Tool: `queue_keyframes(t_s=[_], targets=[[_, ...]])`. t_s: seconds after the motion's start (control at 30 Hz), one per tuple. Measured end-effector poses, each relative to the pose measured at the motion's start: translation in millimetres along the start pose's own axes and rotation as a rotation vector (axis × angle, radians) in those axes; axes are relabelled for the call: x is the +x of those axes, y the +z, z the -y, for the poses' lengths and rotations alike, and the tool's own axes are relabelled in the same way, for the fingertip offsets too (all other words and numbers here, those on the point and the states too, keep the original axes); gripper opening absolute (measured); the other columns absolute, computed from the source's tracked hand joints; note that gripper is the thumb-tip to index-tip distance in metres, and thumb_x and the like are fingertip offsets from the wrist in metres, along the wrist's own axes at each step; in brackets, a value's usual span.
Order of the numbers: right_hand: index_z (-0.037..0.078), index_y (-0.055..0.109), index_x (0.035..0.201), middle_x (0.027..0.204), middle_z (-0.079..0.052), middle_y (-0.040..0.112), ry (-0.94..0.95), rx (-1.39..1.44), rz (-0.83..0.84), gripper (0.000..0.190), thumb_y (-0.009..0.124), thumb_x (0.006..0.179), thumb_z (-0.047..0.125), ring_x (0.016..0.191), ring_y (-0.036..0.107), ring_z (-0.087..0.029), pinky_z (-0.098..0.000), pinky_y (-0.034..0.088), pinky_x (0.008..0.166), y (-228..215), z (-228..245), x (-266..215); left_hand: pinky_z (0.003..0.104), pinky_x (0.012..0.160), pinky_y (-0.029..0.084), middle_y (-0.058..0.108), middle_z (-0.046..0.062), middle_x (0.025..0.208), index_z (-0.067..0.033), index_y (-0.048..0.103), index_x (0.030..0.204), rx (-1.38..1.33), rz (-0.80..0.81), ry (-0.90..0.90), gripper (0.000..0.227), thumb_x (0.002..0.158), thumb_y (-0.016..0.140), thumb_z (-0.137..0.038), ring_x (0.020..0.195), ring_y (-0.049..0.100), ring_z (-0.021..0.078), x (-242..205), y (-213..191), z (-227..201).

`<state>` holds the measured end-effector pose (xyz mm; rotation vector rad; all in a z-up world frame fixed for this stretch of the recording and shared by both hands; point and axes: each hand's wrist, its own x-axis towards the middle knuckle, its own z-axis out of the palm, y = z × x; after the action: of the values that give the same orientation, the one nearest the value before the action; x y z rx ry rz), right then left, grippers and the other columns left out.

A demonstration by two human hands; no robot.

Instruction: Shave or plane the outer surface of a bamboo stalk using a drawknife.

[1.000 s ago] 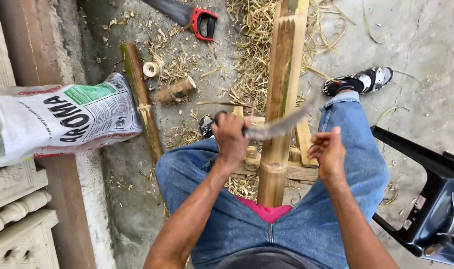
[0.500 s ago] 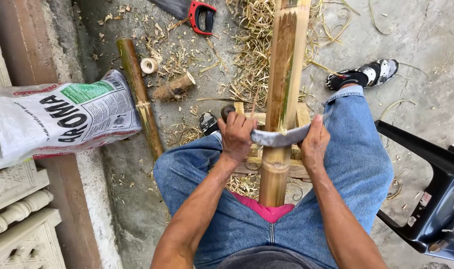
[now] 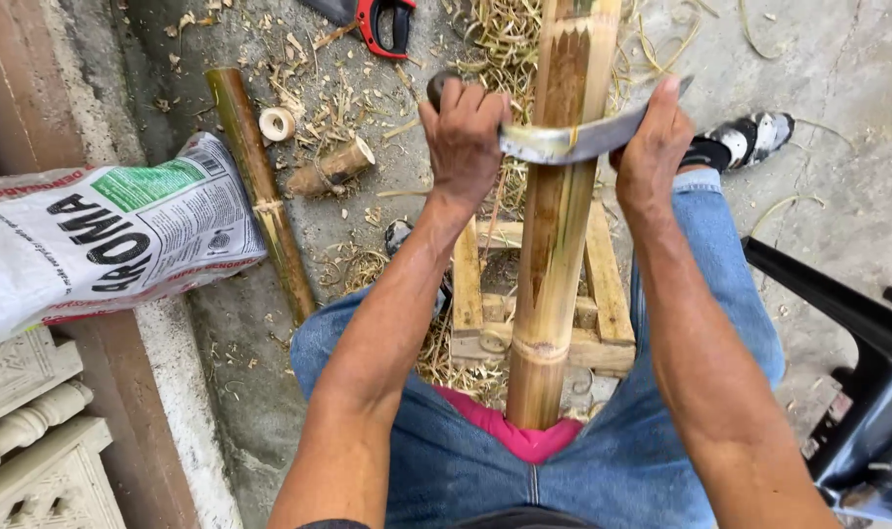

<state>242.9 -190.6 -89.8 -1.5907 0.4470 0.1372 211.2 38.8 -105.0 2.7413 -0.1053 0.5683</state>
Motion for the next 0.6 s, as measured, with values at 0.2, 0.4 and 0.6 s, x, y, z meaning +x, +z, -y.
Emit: queue_keyframes(t_s=[0.2,0.4,0.6], targets=[[0.010,0.043,0.082,0.069,0.001,0.043,-0.170,0.134,0.042,0.053,0.046,0.118,0.048,0.055,0.042,-0.013,-0.0354,0.032,0.045,20,-2,88,0.037,0.073,0.033,0.054,0.000,0.077,-0.0171,0.058,0.077,0.004,-0.132,0.032,0.027,0.102,0.062,-0.026,0.084,0.050,0.0194,83,21,18],[0.005,0.043,0.087,0.076,-0.004,0.047,-0.598,-0.174,-0.002,0.056,0.047,0.119,0.051,0.061,0.049,-0.015,-0.0366,0.037,0.045,8,-16,103,0.042,0.077,0.037,0.057,0.000,0.077,-0.0166,0.062,0.078,-0.029,-0.119,0.064,0.021,0.099,0.061,-0.017,0.083,0.053,0.0193,83,16,14],[0.009,0.044,0.074,0.063,-0.002,0.044,-0.224,0.040,0.033,0.058,0.044,0.115,0.050,0.051,0.042,-0.014,-0.0344,0.031,0.043,12,-5,73,0.042,0.080,0.035,0.058,0.003,0.082,-0.0132,0.062,0.081,-0.024,-0.099,0.007,0.021,0.101,0.065,-0.018,0.089,0.051,0.0219,68,4,6]])
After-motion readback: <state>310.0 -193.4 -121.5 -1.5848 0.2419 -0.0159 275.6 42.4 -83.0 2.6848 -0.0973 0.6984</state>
